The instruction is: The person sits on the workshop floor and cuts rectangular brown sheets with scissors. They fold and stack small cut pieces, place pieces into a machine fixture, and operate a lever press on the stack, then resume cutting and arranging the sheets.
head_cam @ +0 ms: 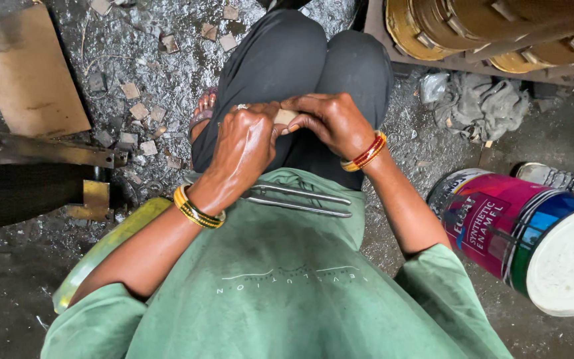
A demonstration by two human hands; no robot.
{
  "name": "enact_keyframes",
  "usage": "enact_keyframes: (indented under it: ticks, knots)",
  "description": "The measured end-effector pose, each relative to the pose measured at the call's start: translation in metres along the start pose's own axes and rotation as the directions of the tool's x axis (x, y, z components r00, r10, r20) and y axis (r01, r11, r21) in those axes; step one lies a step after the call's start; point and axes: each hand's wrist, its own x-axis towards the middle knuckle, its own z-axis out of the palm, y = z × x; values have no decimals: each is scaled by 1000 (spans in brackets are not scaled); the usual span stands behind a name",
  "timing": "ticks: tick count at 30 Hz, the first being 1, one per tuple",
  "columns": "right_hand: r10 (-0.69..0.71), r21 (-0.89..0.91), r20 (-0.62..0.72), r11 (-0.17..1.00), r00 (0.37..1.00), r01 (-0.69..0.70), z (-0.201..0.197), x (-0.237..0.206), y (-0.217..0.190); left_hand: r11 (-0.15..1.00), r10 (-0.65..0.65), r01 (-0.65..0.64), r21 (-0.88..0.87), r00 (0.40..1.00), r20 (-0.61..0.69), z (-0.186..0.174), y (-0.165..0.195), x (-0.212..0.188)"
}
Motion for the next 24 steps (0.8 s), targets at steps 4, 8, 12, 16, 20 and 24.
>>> enact_keyframes:
  ticks: [4, 8, 12, 16, 20, 24]
  knots:
    - [67, 67, -57, 996, 996, -63, 7, -1, 7, 991, 78, -71, 110, 995, -64, 8, 0, 2]
    - [105, 53, -172, 994, 979, -97, 28, 4, 15, 971, 152, -124, 204, 980, -128, 10, -2, 10]
    - [155, 146, -207, 981, 966, -126, 34, 10, 29, 954, 125, -94, 284, 988, -94, 1, 0, 15]
    - [355, 567, -95, 787, 930, -242, 29, 3, 39, 906, 252, -124, 405, 927, -279, -23, -2, 9]
    - [500, 944, -77, 316, 863, -99, 39, -4, 36, 965, -135, 74, -250, 961, -240, -35, -23, 7]
    - [539, 995, 4, 79, 843, -56, 60, 0, 19, 158, -43, 193, -968, 981, 189, -6, -36, 0]
